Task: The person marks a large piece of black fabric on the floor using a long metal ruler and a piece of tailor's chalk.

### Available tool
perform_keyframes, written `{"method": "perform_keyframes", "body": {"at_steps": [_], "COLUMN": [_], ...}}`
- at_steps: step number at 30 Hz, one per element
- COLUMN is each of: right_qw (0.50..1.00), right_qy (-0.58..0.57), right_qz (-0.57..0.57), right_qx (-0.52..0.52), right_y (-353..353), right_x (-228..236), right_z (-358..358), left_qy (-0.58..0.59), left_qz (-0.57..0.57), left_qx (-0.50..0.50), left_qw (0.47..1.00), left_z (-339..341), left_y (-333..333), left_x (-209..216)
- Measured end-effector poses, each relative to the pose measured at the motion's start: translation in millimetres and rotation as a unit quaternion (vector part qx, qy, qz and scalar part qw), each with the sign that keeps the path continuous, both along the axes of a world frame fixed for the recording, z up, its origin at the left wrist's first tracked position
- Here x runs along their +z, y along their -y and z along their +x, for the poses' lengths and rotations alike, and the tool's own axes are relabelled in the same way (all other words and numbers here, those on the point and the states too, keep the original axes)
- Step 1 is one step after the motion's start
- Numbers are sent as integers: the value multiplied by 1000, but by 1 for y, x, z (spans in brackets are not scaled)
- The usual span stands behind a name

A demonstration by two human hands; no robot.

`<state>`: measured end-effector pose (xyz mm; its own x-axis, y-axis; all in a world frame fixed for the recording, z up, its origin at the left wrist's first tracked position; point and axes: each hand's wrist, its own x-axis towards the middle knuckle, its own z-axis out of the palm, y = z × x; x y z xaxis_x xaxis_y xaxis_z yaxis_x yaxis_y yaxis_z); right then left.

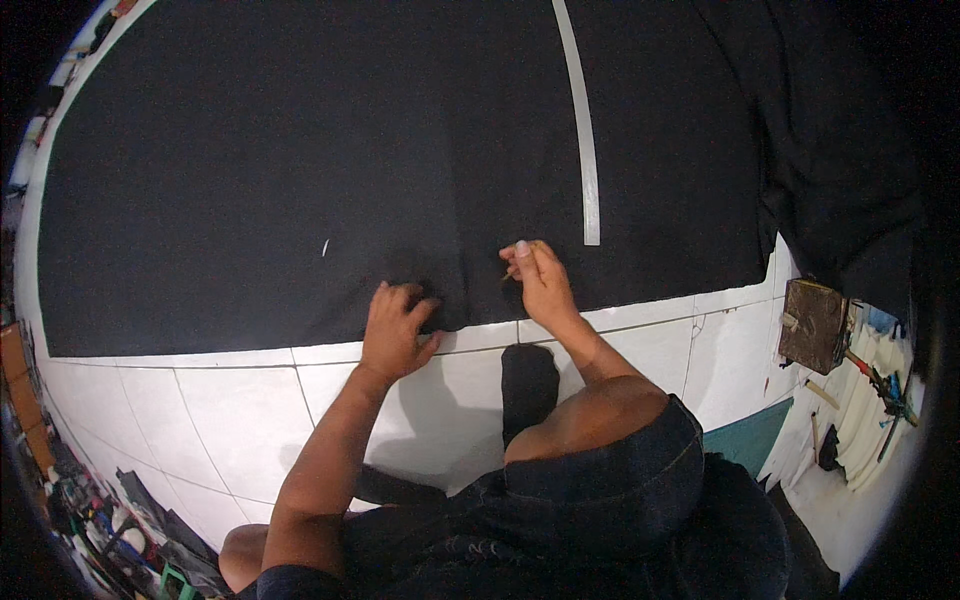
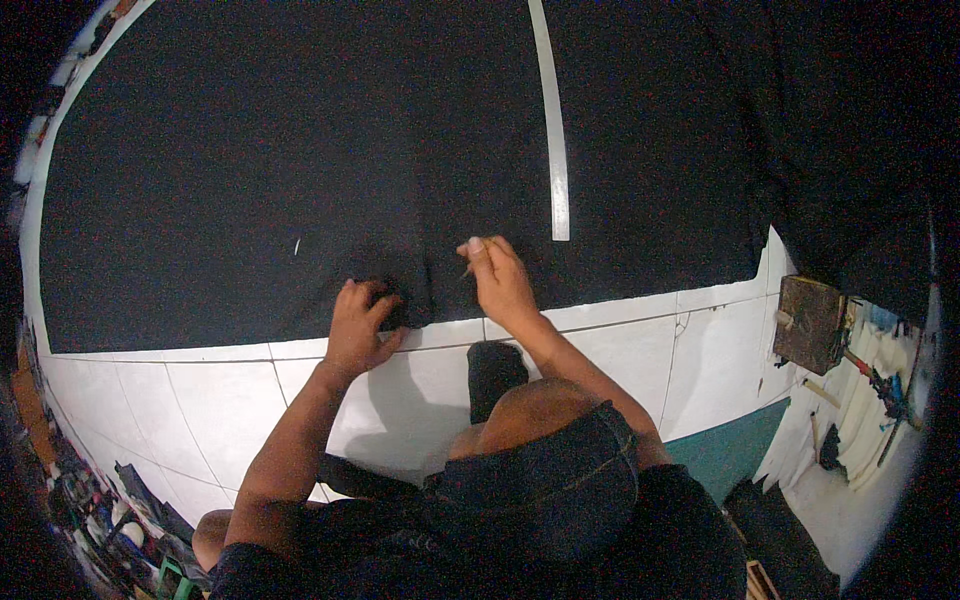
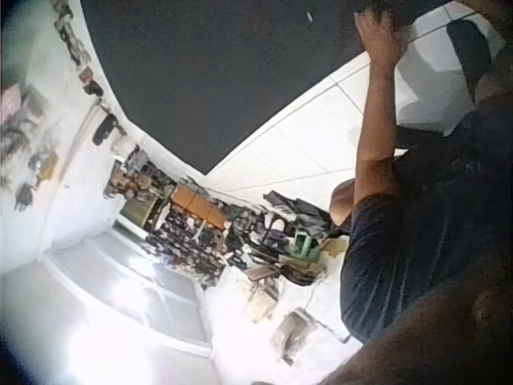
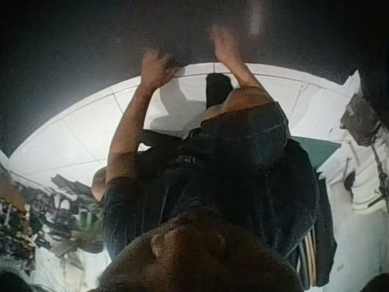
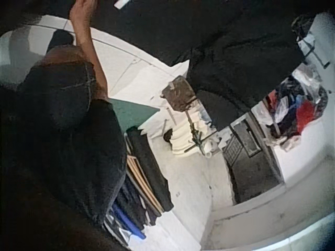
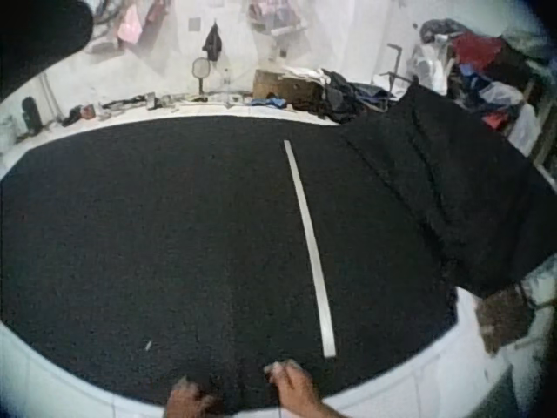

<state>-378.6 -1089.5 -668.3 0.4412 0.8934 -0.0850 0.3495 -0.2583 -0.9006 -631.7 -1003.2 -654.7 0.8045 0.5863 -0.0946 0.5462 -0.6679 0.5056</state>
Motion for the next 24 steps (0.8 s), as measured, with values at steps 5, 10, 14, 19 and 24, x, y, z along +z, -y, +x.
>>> {"method": "perform_keyframes", "body": {"at_steps": [5,10,14,19,24], "right_qw": [988,992,993,988,983], "right_qy": [-82,-110,6,20,39], "right_qz": [-132,-30,-8,37,47], "right_qx": [20,52,117,150,172], "right_y": [0,3,11,39,44], "right_x": [22,11,19,10,-8], "right_z": [-22,-34,-38,-63,-70], "left_qy": [17,62,82,78,44], "left_qz": [34,40,5,-12,-17], "left_qx": [1,35,67,92,84], "left_qw": [999,997,994,993,995], "left_z": [-6,-6,-6,-1,5], "left_y": [18,22,20,14,12], "left_x": [-14,-22,-22,-21,-18]}}
